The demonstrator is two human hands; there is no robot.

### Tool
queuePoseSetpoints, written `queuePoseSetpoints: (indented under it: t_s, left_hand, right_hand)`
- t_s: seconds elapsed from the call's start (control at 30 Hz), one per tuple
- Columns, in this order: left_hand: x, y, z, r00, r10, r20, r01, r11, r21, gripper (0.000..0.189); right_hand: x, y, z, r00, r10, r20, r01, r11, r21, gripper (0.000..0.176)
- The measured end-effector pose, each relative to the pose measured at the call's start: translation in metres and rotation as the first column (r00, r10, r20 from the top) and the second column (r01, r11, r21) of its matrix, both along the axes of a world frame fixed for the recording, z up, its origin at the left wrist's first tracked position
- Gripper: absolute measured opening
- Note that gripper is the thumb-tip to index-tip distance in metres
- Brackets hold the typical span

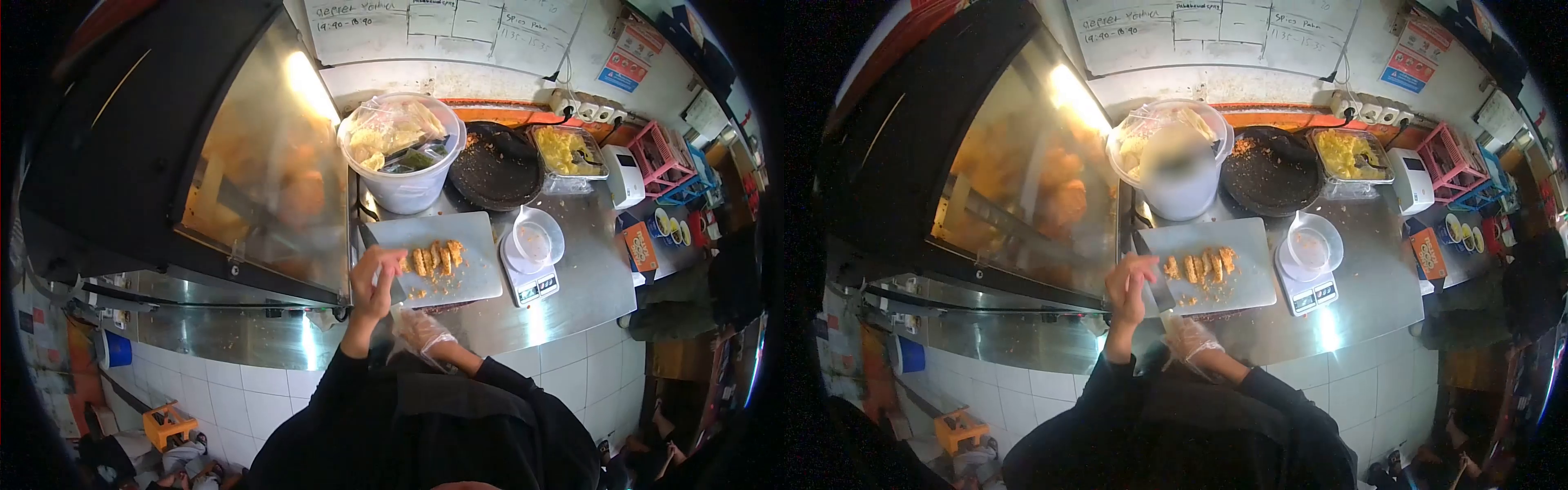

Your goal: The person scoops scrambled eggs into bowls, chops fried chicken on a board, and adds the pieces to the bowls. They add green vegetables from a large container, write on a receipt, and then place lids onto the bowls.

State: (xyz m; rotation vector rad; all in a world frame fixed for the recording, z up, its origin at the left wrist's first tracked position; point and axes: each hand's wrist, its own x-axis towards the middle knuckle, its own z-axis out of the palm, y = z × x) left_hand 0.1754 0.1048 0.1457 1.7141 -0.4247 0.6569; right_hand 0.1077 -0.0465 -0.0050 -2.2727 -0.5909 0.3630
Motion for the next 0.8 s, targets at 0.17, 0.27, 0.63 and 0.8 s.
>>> queuePoseSetpoints:
  t_s: [0.17,0.27,0.63,0.8]
  left_hand:
    - [-0.045,0.012,-0.009,0.991,-0.062,-0.121,0.063,0.998,-0.001,0.02]
    - [-0.059,0.018,-0.007,0.979,-0.094,-0.184,0.098,0.995,0.012,0.017]
    - [-0.067,0.042,-0.007,0.963,-0.134,-0.236,0.149,0.988,0.045,0.018]
    - [-0.062,0.041,-0.013,0.965,-0.167,-0.203,0.179,0.983,0.043,0.017]
  right_hand:
    - [0.093,-0.002,0.066,0.823,-0.406,0.398,0.516,0.826,-0.225,0.068]
    - [0.108,0.028,0.065,0.79,-0.516,0.332,0.613,0.687,-0.39,0.075]
    - [0.103,0.061,0.005,0.727,-0.449,0.519,0.547,0.836,-0.044,0.044]
    - [0.097,0.064,-0.014,0.733,-0.417,0.537,0.48,0.877,0.026,0.043]
